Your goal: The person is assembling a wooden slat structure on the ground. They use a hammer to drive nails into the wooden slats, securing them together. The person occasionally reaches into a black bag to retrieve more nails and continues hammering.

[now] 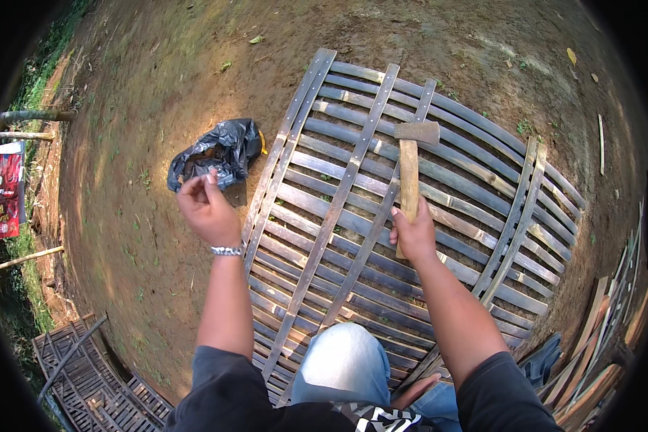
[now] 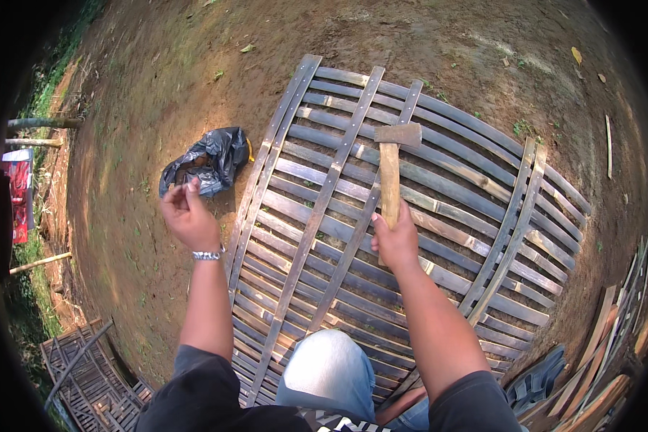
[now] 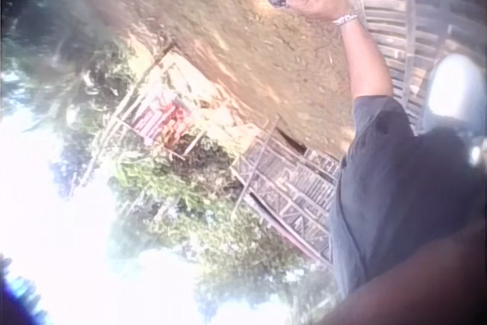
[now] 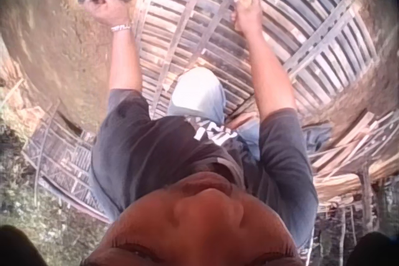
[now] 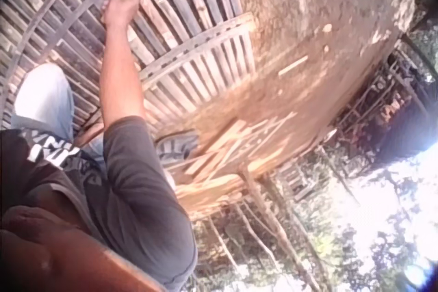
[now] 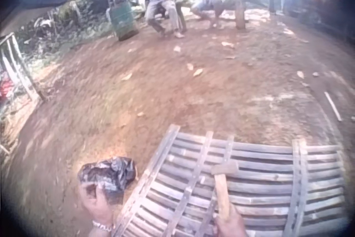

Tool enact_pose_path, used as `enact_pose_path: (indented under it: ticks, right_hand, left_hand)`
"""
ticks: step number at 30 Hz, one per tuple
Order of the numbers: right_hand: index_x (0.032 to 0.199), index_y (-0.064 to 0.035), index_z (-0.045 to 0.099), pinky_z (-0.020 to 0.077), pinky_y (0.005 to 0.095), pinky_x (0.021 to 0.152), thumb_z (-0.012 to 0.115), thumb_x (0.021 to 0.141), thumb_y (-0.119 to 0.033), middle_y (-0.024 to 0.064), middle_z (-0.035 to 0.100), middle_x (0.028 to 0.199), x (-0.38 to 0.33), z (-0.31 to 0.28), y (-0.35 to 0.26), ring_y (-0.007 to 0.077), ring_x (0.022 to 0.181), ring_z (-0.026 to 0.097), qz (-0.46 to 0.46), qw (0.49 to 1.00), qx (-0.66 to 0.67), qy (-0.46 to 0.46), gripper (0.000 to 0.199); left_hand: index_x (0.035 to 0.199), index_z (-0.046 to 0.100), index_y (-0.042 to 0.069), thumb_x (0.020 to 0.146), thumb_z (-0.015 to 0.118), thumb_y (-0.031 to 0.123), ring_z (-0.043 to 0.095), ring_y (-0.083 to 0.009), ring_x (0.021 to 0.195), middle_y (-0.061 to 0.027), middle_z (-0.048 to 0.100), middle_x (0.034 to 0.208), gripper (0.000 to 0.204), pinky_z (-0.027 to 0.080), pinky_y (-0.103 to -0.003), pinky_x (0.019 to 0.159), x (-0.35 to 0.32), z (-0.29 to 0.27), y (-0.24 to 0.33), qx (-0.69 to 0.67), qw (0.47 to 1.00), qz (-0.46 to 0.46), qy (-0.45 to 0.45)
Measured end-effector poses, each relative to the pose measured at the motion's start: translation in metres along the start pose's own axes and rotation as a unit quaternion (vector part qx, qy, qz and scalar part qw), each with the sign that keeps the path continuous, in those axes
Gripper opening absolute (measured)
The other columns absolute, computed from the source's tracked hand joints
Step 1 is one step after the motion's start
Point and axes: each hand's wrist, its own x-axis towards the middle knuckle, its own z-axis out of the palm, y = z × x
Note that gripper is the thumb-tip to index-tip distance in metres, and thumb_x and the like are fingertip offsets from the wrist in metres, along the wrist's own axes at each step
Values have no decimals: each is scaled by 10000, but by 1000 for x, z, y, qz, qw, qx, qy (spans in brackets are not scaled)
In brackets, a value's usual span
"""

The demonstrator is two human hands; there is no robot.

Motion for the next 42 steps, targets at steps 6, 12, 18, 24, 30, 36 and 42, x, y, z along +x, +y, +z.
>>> enact_pose_path:
  ticks: [6, 12, 18, 24, 30, 36, 42]
  right_hand:
    - [1385, -15, 443, 512, 277, 482, 702, 921, -47, 59, 643, 866, -25, 3, -7, 113, 561, 604, -2, 999, 38, -39, 532]
    - [1351, -15, 426, 515, 256, 516, 689, 914, -9, 66, 655, 919, -95, -6, 8, 107, 617, 620, -5, 990, 130, -63, 509]
    - [1259, -14, 426, 513, 250, 526, 675, 915, 26, 81, 671, 884, -118, -31, 8, 111, 621, 623, -2, 986, 164, -23, 426]
    - [1272, -33, 410, 529, 261, 525, 705, 896, 32, 92, 672, 884, -125, -44, 9, 133, 629, 636, 10, 984, 180, -14, 483]
    - [1249, -52, 423, 535, 267, 539, 727, 886, 22, 81, 664, 874, -124, -41, 10, 138, 677, 648, 12, 977, 213, -26, 479]
    - [1274, -40, 424, 526, 275, 534, 686, 891, 59, 85, 653, 872, -124, -29, 9, 137, 652, 627, 36, 965, 258, -9, 475]
    - [1306, -50, 429, 531, 275, 530, 713, 901, 18, 70, 645, 877, -124, -28, 12, 124, 641, 612, 55, 963, 262, -15, 499]
  left_hand:
    - [1093, 533, 6, 946, 687, -5, 715, -168, 794, -105, 697, 914, 213, 591, -266, 689, -176, 27, 73, -161, 823, -517, -170]
    - [1111, 530, 26, 943, 708, 22, 691, -122, 747, -90, 719, 900, 245, 558, -232, 652, -226, 44, 90, -186, 794, -532, -228]
    - [1095, 543, 11, 921, 748, 42, 676, -97, 736, -83, 723, 883, 271, 522, -224, 634, -249, 52, 104, -156, 808, -513, -243]
    - [1063, 554, 25, 941, 724, 53, 645, -81, 716, -52, 717, 839, 211, 490, -216, 622, -267, 60, 110, -170, 791, -527, -260]
    - [1073, 567, 12, 950, 712, 51, 643, -94, 701, -71, 724, 866, 194, 502, -234, 618, -263, 61, 116, -204, 792, -529, -226]
    - [1089, 633, -23, 984, 673, 70, 641, -156, 704, -127, 735, 947, 146, 523, -289, 623, -256, 49, 122, -289, 734, -558, -255]
    - [1072, 693, -35, 991, 670, 81, 646, -138, 739, -75, 722, 922, 143, 524, -268, 647, -253, 42, 107, -343, 668, -589, -299]
